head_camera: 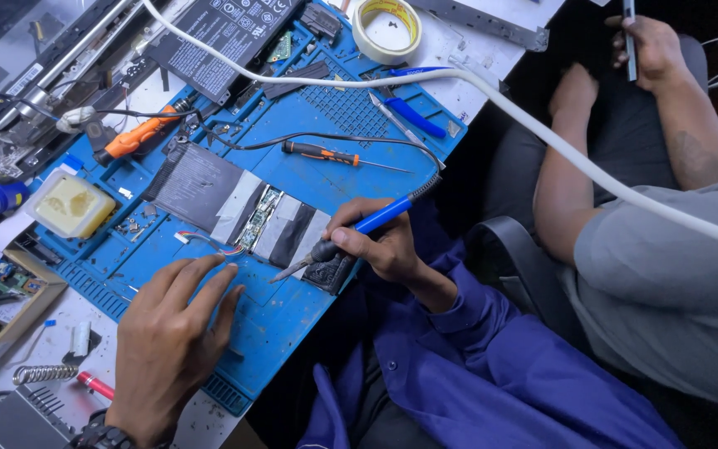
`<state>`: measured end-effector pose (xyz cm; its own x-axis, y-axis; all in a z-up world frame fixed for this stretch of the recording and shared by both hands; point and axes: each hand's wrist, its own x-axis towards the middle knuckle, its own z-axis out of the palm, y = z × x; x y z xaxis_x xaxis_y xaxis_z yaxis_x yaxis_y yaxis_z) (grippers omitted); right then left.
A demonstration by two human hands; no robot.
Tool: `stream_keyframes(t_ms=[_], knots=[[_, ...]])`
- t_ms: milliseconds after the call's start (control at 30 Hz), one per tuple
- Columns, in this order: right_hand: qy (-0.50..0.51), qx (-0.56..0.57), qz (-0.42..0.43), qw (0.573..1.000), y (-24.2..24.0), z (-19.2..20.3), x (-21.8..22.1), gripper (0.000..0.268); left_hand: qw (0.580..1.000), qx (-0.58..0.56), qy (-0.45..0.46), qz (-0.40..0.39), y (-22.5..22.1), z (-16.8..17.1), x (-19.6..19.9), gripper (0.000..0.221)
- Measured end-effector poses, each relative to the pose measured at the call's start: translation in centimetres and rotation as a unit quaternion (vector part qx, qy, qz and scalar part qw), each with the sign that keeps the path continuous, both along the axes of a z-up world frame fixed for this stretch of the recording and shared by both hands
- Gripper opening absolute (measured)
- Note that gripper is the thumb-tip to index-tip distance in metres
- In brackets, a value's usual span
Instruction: A person is soldering wires onto a circuit board component on an electronics repair mat.
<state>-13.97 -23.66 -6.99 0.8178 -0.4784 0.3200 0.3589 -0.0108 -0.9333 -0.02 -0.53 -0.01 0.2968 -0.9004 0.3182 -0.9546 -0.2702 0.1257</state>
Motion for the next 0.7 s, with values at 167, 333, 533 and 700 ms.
stream_keyframes(t_ms=[167,333,533,700], knots=[[0.006,-0.002,0.000,1.000,-0.1,0.1,0.0,0.017,1.000,0.002,-0.001,0.001,0.1,-0.2,0.0,0.016],[-0.007,0.021,0.021,1.000,-0.7,0.3,0.2,0.018,1.000,-0.013,0.000,-0.002,-0.3,0.3,0.4,0.017],[0.034,-0.061,0.025,0.997,1.0,2.5,-0.3,0.020,0.999,-0.023,0.010,0.028,1.3,0.7,0.6,0.018],[0.029,-0.147,-0.113,0.982,2.4,1.6,0.0,0.020,0.999,-0.043,0.013,-0.008,1.7,-0.8,1.0,0.010]])
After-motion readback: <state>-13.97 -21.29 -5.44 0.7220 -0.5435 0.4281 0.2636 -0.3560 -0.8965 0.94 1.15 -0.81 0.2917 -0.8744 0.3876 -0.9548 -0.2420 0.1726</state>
